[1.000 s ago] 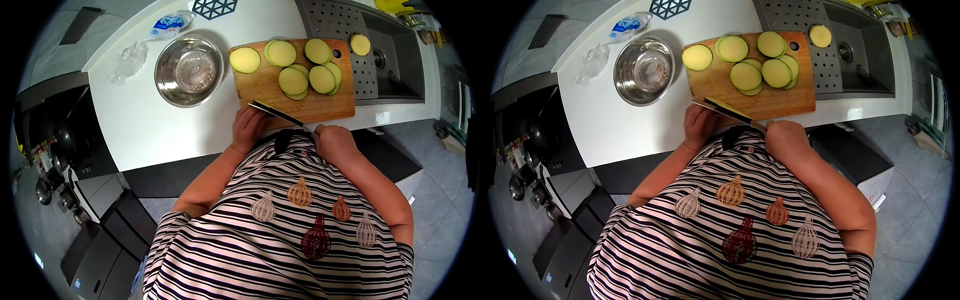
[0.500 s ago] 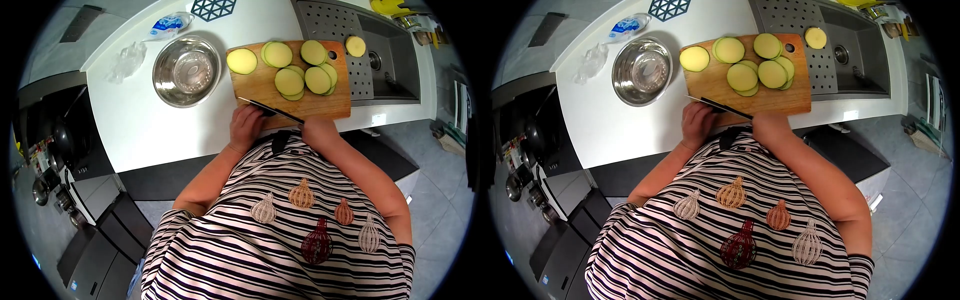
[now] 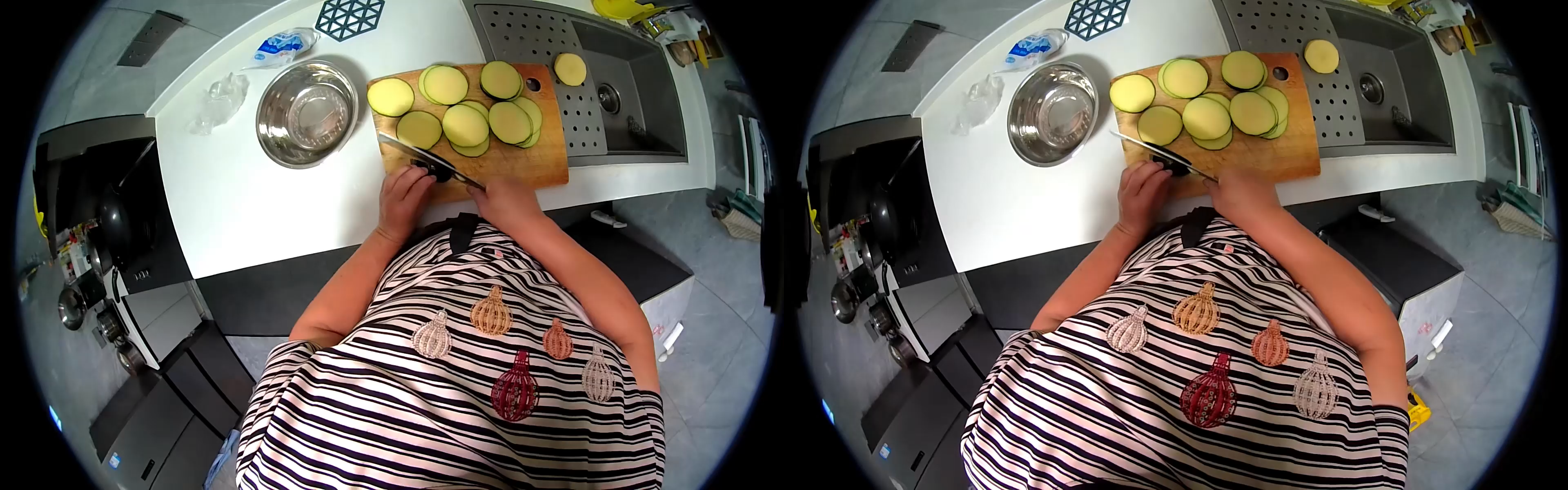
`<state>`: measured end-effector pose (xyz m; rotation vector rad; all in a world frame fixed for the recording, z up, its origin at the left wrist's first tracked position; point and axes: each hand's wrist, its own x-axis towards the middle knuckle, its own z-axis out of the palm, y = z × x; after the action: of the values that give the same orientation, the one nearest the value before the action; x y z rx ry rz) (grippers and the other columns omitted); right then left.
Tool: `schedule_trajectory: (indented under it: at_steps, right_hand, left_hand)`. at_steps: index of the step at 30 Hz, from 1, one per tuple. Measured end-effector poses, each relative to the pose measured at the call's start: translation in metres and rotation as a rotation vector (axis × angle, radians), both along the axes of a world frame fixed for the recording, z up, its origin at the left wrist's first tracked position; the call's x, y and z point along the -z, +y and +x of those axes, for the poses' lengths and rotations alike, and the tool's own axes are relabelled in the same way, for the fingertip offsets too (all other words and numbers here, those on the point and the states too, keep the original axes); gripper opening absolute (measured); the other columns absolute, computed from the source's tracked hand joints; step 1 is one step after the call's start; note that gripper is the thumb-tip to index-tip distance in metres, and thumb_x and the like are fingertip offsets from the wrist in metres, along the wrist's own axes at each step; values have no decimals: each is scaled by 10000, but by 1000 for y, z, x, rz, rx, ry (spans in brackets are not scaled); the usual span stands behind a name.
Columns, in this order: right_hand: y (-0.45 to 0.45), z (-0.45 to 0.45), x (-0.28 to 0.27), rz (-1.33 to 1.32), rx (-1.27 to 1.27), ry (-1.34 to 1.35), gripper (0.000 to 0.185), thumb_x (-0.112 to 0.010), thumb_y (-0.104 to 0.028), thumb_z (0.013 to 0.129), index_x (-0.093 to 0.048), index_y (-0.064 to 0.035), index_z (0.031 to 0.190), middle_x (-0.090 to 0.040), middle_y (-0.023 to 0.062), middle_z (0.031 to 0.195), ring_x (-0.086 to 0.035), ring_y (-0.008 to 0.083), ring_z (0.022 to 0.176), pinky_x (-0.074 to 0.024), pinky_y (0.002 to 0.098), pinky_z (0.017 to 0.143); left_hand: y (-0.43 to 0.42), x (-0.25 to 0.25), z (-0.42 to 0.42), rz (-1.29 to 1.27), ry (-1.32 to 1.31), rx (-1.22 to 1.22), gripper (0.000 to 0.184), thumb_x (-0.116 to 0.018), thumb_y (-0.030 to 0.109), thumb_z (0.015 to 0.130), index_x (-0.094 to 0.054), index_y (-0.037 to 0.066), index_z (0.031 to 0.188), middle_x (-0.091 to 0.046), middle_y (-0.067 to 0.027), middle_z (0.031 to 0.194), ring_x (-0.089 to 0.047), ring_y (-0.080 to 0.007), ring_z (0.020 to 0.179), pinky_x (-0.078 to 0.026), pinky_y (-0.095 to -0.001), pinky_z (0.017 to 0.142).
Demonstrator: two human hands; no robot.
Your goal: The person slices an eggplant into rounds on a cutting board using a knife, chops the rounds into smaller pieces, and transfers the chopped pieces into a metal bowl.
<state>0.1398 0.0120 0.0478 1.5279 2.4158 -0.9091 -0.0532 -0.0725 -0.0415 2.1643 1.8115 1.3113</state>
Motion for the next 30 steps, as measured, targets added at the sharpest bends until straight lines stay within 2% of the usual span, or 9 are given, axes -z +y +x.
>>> schedule_trajectory:
  at_steps: [4, 6, 11, 13, 15, 19, 25, 30]
  right_hand:
    - [2, 18, -46, 47, -44, -9, 330, -616, -295, 897, -705, 6, 797, -663, 236, 776, -645, 415, 750, -499, 497, 703]
    - [2, 25, -69, -29, -108, -124, 307, -608, -272, 900, -691, 3, 792, -664, 223, 765, -647, 404, 745, -501, 485, 709]
    - [-4, 46, -75, 11, -142, -149, 234, -615, -220, 882, -656, -8, 793, -661, 197, 737, -646, 388, 725, -505, 478, 705]
    - [-5, 51, -74, 22, -154, -160, 202, -620, -199, 867, -645, -12, 793, -659, 190, 728, -647, 382, 716, -507, 476, 700]
    - [-7, 55, -70, 116, -175, -106, 172, -665, -178, 843, -635, -24, 774, -644, 189, 687, -638, 384, 671, -503, 478, 646]
    - [-4, 53, -73, 95, -188, -92, 148, -671, -143, 823, -622, -16, 763, -637, 188, 672, -633, 385, 645, -503, 476, 625]
    - [0, 47, -70, 55, -227, -114, 161, -664, -145, 832, -623, -6, 762, -636, 203, 669, -636, 391, 650, -511, 472, 622]
    - [2, 34, -66, -19, -202, -125, 154, -625, -126, 829, -636, 13, 763, -646, 221, 693, -654, 387, 680, -526, 461, 666]
  left_hand:
    - [1, 2, 0, 34, -22, -14, 346, -756, -23, 684, -675, 87, 1002, -631, -58, 1057, -603, -276, 975, -509, -377, 844]
    - [2, 3, 1, 37, -23, -24, 353, -759, -22, 681, -675, 88, 1006, -632, -58, 1059, -604, -276, 974, -506, -378, 838]
    - [2, 0, 2, 17, -23, -58, 347, -767, -10, 682, -678, 99, 999, -628, -54, 1039, -603, -280, 956, -501, -380, 826]
    - [2, -2, -1, 14, -18, -52, 308, -738, -4, 697, -671, 89, 983, -625, -52, 1048, -612, -266, 945, -537, -363, 775]
    - [1, 2, -2, 16, -15, -40, 302, -737, 0, 696, -670, 85, 979, -626, -55, 1045, -615, -271, 938, -541, -369, 760]
    - [0, 5, -5, 26, -13, -7, 317, -746, 12, 682, -668, 67, 984, -631, -66, 1046, -623, -286, 923, -550, -383, 724]
    - [-3, 5, -9, -3, -4, 82, 313, -715, 12, 691, -687, 61, 999, -640, -75, 1100, -629, -276, 981, -551, -368, 759]
    - [1, 3, -8, 8, -42, 28, 308, -696, -4, 703, -692, 61, 1004, -642, -77, 1103, -629, -275, 992, -548, -363, 775]
